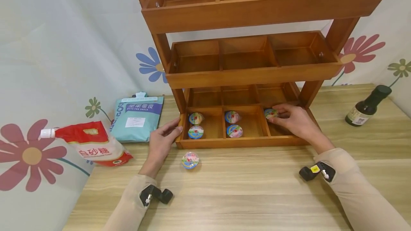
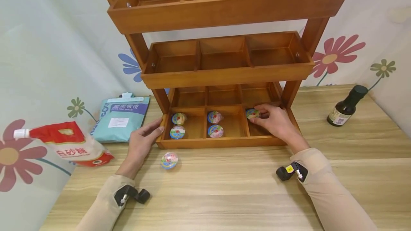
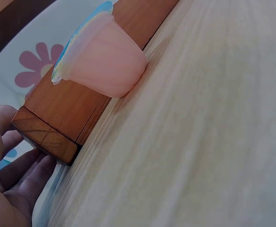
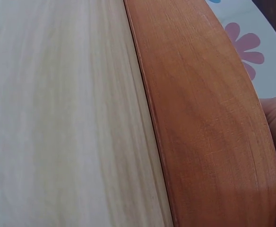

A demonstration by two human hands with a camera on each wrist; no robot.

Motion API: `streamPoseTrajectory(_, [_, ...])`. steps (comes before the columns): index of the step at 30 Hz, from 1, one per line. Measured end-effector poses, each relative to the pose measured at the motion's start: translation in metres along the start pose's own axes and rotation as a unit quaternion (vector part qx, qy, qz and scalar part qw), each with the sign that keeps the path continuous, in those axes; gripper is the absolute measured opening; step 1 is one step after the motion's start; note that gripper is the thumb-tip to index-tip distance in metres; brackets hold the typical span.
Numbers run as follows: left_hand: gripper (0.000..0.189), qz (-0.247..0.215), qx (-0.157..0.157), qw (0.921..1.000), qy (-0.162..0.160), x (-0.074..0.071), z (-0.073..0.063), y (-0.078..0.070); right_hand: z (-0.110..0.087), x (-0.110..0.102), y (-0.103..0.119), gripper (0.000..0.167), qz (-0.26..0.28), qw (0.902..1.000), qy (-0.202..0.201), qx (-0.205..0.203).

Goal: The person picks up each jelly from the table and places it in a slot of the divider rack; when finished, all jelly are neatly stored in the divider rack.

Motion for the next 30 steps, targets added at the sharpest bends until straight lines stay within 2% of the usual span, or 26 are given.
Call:
streamPoseTrajectory(10, [0.038,-0.01,0.001,0.9999,0.002,-0.002,-0.001,0.002,0.001,0.001,0.003,0.05,-0.006,0.9999,0.003,-0.01])
streamPoseTrajectory(20, [0.038,-0.013,-0.002,0.9999,0.004,-0.002,-0.001,0.003,0.001,0.001,0.004,0.056,-0.012,0.9998,0.013,-0.005])
streamPoseTrajectory(25, [0.039,-0.014,-0.001,0.9999,0.006,-0.001,-0.001,0.001,-0.001,-0.004,0.004,0.057,-0.022,0.9997,-0.008,-0.005])
streamPoseTrajectory(30, [0.039,-0.014,0.0,0.9999,0.009,0.0,-0.001,0.0,-0.005,-0.01,0.008,0.044,-0.023,0.9979,-0.05,-0.035])
Point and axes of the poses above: each hand's wrist, its own z-axis towards the middle knuckle, its own x-axis out of the palm, y = z × x, the point moved 5 cm from there along z, towards the middle knuckle, and after that the axes turned 12 degrees about x, right-handed, at the moved point
